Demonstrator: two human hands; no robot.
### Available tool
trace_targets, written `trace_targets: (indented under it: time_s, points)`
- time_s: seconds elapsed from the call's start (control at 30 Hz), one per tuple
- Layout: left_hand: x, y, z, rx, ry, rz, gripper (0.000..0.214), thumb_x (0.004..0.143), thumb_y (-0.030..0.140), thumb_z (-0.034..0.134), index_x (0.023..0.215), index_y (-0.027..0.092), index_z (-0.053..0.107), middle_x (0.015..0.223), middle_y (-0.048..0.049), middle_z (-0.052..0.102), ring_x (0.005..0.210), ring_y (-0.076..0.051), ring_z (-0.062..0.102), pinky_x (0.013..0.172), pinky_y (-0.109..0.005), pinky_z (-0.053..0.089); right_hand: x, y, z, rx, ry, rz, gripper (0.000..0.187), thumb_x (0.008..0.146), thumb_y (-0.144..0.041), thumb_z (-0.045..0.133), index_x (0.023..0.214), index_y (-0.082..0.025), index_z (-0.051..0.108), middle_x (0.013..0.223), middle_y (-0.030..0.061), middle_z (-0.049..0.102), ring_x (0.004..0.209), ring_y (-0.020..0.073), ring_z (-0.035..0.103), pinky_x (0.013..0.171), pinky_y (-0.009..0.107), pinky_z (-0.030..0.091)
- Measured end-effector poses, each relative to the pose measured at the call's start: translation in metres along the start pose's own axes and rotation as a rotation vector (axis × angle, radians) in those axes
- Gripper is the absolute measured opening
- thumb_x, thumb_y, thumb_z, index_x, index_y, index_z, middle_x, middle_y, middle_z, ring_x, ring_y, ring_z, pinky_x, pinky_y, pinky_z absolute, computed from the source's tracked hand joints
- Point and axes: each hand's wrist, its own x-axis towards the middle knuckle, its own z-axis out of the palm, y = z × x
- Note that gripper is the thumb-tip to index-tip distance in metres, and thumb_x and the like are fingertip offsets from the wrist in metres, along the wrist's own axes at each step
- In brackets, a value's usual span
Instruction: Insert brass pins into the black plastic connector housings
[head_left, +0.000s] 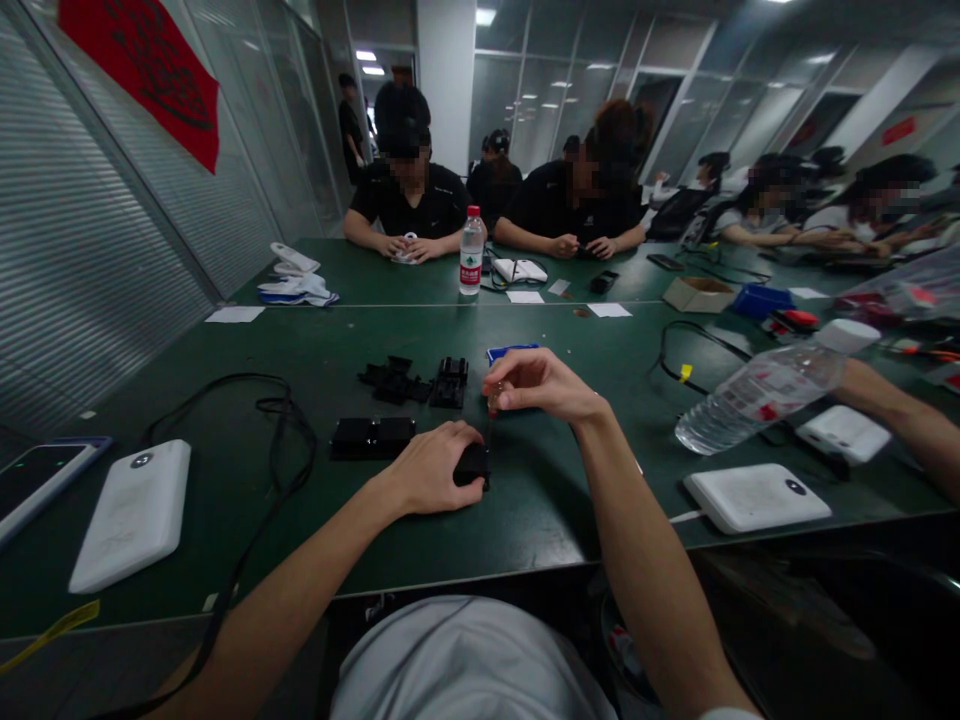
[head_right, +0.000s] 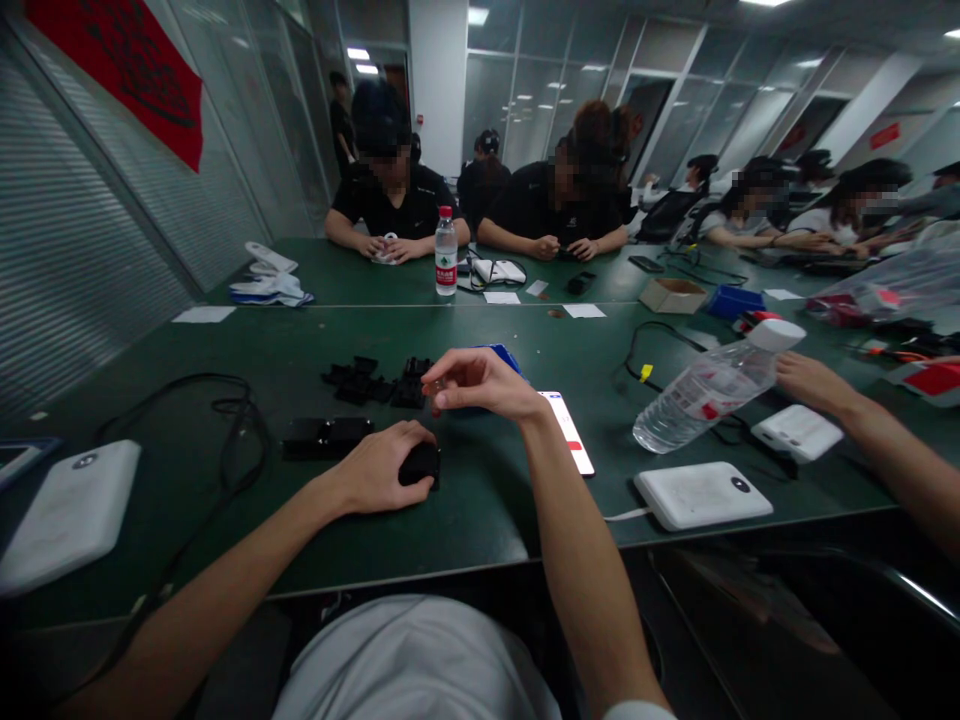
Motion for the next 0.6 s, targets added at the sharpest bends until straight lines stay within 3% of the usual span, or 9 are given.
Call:
trace_targets:
  time_s: [0.37,0.6]
  points:
    - [-0.0016,0.0005,-0.0007,-0.027,-0.011,-0.004,0.040,0.081,0.031,0.067,0.119,0.019,0.061,0.119,-0.0099,0.068,0.111,-0.029,0.068,0.100,-0.043,0.056,-0.0001,0.0053,-0.0044,-0.083,0.073,-0.016,0.030,0.069,-0.015,0.093,0.095,-0.017,0.078,0.082,0.0005,0.074,0.067,0.0101,0.070,0.064,0.022,0.058]
    - [-0.0010,0.0013,0.0003,-0.032,0.008,-0.013,0.038,0.080,0.031,0.067,0.116,0.018,0.060,0.115,-0.0095,0.068,0.106,-0.029,0.068,0.096,-0.043,0.057,0.0030,0.0046,-0.0007,-0.133,0.119,-0.071,0.032,0.066,-0.017,0.095,0.085,-0.017,0.068,0.075,-0.0050,0.062,0.061,0.0058,0.053,0.059,0.019,0.048]
